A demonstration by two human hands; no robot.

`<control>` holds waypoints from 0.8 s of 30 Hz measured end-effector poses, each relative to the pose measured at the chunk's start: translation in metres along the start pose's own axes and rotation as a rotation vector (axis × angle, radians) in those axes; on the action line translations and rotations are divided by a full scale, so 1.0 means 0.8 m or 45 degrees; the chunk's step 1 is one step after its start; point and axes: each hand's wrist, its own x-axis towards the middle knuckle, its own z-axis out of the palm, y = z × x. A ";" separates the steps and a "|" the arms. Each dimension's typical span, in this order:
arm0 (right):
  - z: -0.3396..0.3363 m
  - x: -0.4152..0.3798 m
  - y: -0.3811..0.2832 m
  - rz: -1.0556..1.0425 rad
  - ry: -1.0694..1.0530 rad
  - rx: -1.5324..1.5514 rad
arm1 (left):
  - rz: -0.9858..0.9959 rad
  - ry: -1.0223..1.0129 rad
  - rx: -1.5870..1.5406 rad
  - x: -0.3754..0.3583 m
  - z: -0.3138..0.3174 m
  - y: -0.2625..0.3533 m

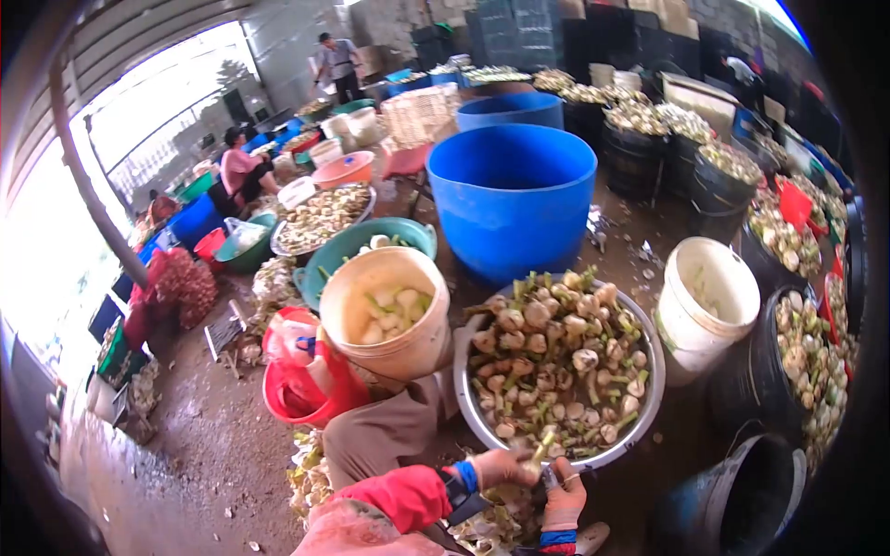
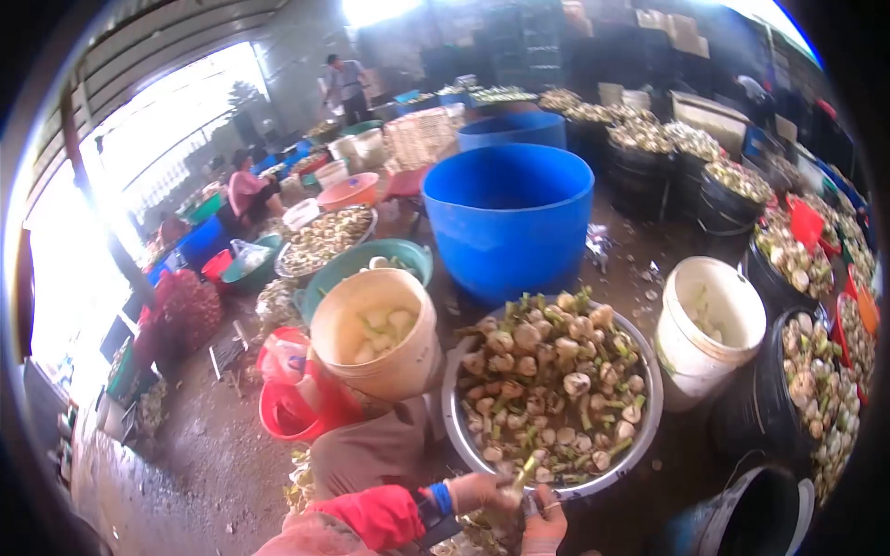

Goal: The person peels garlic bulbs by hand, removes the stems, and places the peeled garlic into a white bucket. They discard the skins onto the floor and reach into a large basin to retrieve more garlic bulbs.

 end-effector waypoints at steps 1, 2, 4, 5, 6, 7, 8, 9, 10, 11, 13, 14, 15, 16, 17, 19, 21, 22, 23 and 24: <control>0.003 0.001 0.009 0.008 -0.078 -0.079 | 0.093 -0.040 -0.031 -0.023 0.008 0.002; 0.004 0.000 0.020 0.015 -0.152 -0.158 | 0.198 -0.022 0.011 -0.025 0.015 -0.020; 0.007 -0.002 0.028 0.006 -0.232 -0.184 | 0.293 0.263 0.042 -0.055 0.031 -0.012; 0.009 -0.007 0.019 0.005 -0.276 -0.314 | 0.148 0.247 0.208 -0.064 0.031 -0.001; 0.011 -0.009 0.013 0.002 -0.314 -0.445 | 0.001 0.228 0.371 -0.070 0.028 0.009; 0.008 -0.008 0.015 -0.080 -0.359 -0.491 | 0.105 0.352 0.634 -0.052 0.032 -0.017; 0.007 -0.007 0.015 -0.091 -0.365 -0.494 | 0.114 0.362 0.632 -0.053 0.037 -0.015; 0.006 -0.007 0.014 -0.048 -0.334 -0.461 | 0.146 0.461 0.709 -0.056 0.045 -0.013; 0.005 -0.007 0.014 -0.004 -0.300 -0.427 | 0.178 0.558 0.787 -0.057 0.051 -0.012; 0.005 -0.006 0.017 0.037 -0.275 -0.274 | 0.240 0.533 0.798 -0.047 0.052 -0.022; -0.001 0.000 0.033 0.001 -0.224 -0.331 | 0.278 0.517 0.820 -0.038 0.062 -0.029; 0.000 -0.001 0.030 -0.023 -0.171 -0.387 | 0.306 0.497 0.841 -0.036 0.064 -0.027; -0.001 -0.002 0.026 -0.017 -0.194 -0.329 | 0.275 0.445 0.834 -0.034 0.063 -0.025; -0.003 -0.004 0.021 -0.022 -0.192 -0.328 | 0.280 0.445 0.837 -0.033 0.061 -0.024; 0.002 -0.012 0.000 0.076 -0.264 -0.122 | 0.278 0.438 0.811 -0.039 0.056 -0.015; 0.003 -0.023 -0.026 0.203 -0.365 0.058 | 0.332 0.463 0.745 -0.044 0.051 -0.014; 0.003 -0.022 -0.019 0.177 -0.389 0.063 | 0.366 0.435 0.743 -0.039 0.048 -0.022; 0.004 -0.021 -0.016 0.149 -0.410 0.066 | 0.401 0.403 0.741 -0.036 0.046 -0.025; 0.005 -0.021 -0.016 0.147 -0.411 0.071 | 0.400 0.403 0.747 -0.040 0.046 -0.020; 0.004 -0.021 -0.016 0.178 -0.423 0.059 | 0.378 0.384 0.789 -0.045 0.048 -0.013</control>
